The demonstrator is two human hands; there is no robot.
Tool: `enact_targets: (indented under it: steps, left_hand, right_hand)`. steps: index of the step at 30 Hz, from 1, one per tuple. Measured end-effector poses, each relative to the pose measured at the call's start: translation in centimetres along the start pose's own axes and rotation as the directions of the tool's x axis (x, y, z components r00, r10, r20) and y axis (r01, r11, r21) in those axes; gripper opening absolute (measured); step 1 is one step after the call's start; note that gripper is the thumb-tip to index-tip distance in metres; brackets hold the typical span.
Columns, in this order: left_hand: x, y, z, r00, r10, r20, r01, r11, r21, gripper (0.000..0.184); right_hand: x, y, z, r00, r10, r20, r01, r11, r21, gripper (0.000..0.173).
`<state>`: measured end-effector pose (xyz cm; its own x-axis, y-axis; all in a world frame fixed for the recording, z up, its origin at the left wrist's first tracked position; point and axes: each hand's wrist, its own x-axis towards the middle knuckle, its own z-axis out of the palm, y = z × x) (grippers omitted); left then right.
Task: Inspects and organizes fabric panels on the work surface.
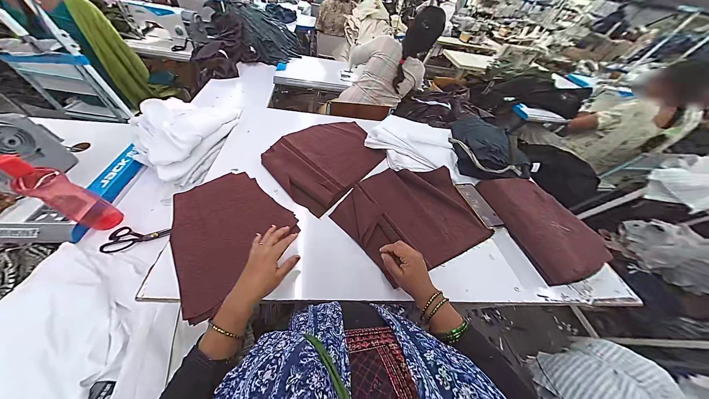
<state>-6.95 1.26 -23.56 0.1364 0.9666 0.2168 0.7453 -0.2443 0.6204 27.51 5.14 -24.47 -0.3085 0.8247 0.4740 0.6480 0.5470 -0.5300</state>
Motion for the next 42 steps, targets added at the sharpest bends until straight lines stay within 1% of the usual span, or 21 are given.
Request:
enact_targets:
  steps: [3, 5, 7, 9, 11, 13, 17, 19, 21, 23, 24, 25, 26, 29, 31, 33, 35, 37, 39, 40, 42]
  left_hand:
    - [0.9, 3.3, 4.2, 0.990, 0.127, 0.057, -0.120, 0.986, -0.119, 0.043]
    - [1.6, 5.5, 6.8, 0.969, 0.234, 0.081, -0.217, 0.960, -0.179, 0.041]
    - [2.5, 7.7, 9.1, 0.922, 0.371, 0.114, -0.343, 0.917, -0.205, 0.043]
    - [3.6, 9.6, 11.2, 0.887, 0.435, 0.153, -0.403, 0.893, -0.200, 0.045]
    - [4.6, 10.5, 12.9, 0.920, 0.352, 0.175, -0.332, 0.934, -0.134, 0.051]
    - [5.7, 10.5, 13.9, 0.969, 0.164, 0.187, -0.164, 0.986, -0.016, 0.058]
    - [7.0, 10.0, 14.4, 0.994, -0.057, 0.094, 0.038, 0.982, 0.187, 0.069]
    - [7.6, 10.2, 14.0, 0.974, -0.189, 0.122, 0.153, 0.955, 0.256, 0.075]
    - [8.2, 10.4, 13.8, 0.944, -0.307, 0.117, 0.261, 0.917, 0.301, 0.078]
    - [8.5, 10.3, 13.9, 0.934, -0.357, 0.028, 0.334, 0.897, 0.291, 0.078]
    - [8.6, 10.3, 13.7, 0.924, -0.381, -0.012, 0.370, 0.888, 0.272, 0.079]
    - [8.6, 10.3, 13.5, 0.912, -0.407, -0.047, 0.405, 0.878, 0.254, 0.080]
    - [8.7, 10.2, 13.3, 0.897, -0.436, -0.067, 0.439, 0.867, 0.238, 0.082]
    - [8.7, 10.4, 12.8, 0.863, -0.500, -0.068, 0.502, 0.837, 0.219, 0.080]
    - [8.6, 11.1, 13.1, 0.869, -0.489, -0.080, 0.494, 0.845, 0.203, 0.075]
    - [8.5, 12.5, 13.8, 0.875, -0.483, -0.038, 0.481, 0.858, 0.182, 0.071]
    - [8.5, 13.7, 15.1, 0.895, -0.446, 0.014, 0.438, 0.884, 0.161, 0.072]
    - [8.6, 14.5, 16.0, 0.920, -0.389, 0.036, 0.388, 0.921, 0.047, 0.059]
    - [9.1, 15.1, 16.3, 0.943, -0.332, -0.005, 0.325, 0.926, -0.191, 0.050]
    - [9.9, 15.9, 16.2, 0.946, -0.323, 0.006, 0.305, 0.889, -0.342, 0.047]
    - [11.8, 17.9, 16.1, 0.964, -0.252, 0.084, 0.257, 0.807, -0.531, 0.037]
  right_hand:
    - [-0.3, 2.0, -1.8, 0.993, 0.117, 0.000, -0.117, 0.993, -0.014, 0.028]
    - [-0.8, 2.9, -2.2, 0.979, 0.155, 0.130, -0.152, 0.988, -0.027, 0.039]
    - [-1.5, 2.9, -1.7, 0.954, 0.120, 0.275, -0.118, 0.993, -0.024, 0.046]
    - [-2.4, 2.5, -1.0, 0.943, -0.029, 0.331, 0.011, 0.998, 0.058, 0.039]
    - [-2.8, 2.6, -1.0, 0.937, -0.195, 0.291, 0.147, 0.973, 0.177, 0.032]
    - [-2.7, 3.3, -2.0, 0.954, -0.230, 0.193, 0.178, 0.951, 0.253, 0.029]
    - [-2.1, 6.7, -5.2, 0.998, -0.005, -0.063, 0.017, 0.982, 0.190, 0.028]
    - [-1.3, 8.1, -6.9, 0.975, 0.219, -0.037, -0.216, 0.974, 0.063, 0.028]
    - [0.5, 8.3, -8.4, 0.844, 0.503, 0.185, -0.490, 0.864, -0.113, 0.045]
    - [2.6, 7.8, -8.9, 0.685, 0.636, 0.354, -0.564, 0.772, -0.295, 0.052]
    - [3.3, 7.6, -8.9, 0.649, 0.642, 0.408, -0.549, 0.766, -0.334, 0.047]
    - [3.8, 7.6, -8.8, 0.642, 0.623, 0.447, -0.526, 0.782, -0.335, 0.041]
    - [3.7, 7.8, -8.6, 0.684, 0.572, 0.452, -0.496, 0.820, -0.286, 0.037]
    - [2.3, 9.2, -6.3, 0.953, 0.228, 0.197, -0.258, 0.956, 0.142, 0.026]
    - [2.3, 8.4, -5.1, 0.984, 0.034, 0.176, -0.092, 0.939, 0.333, 0.026]
    - [2.5, 7.3, -4.3, 0.939, -0.103, 0.328, -0.044, 0.910, 0.412, 0.028]
    - [2.8, 6.8, -3.9, 0.855, -0.131, 0.502, -0.089, 0.917, 0.390, 0.039]
    - [2.9, 6.8, -3.6, 0.877, -0.055, 0.477, -0.171, 0.893, 0.417, 0.061]
    - [3.4, 7.0, -3.7, 0.900, 0.092, 0.427, -0.316, 0.813, 0.489, 0.092]
    - [4.0, 7.2, -4.3, 0.871, 0.149, 0.469, -0.397, 0.776, 0.491, 0.106]
    - [5.1, 7.6, -5.5, 0.822, 0.168, 0.544, -0.446, 0.784, 0.432, 0.111]
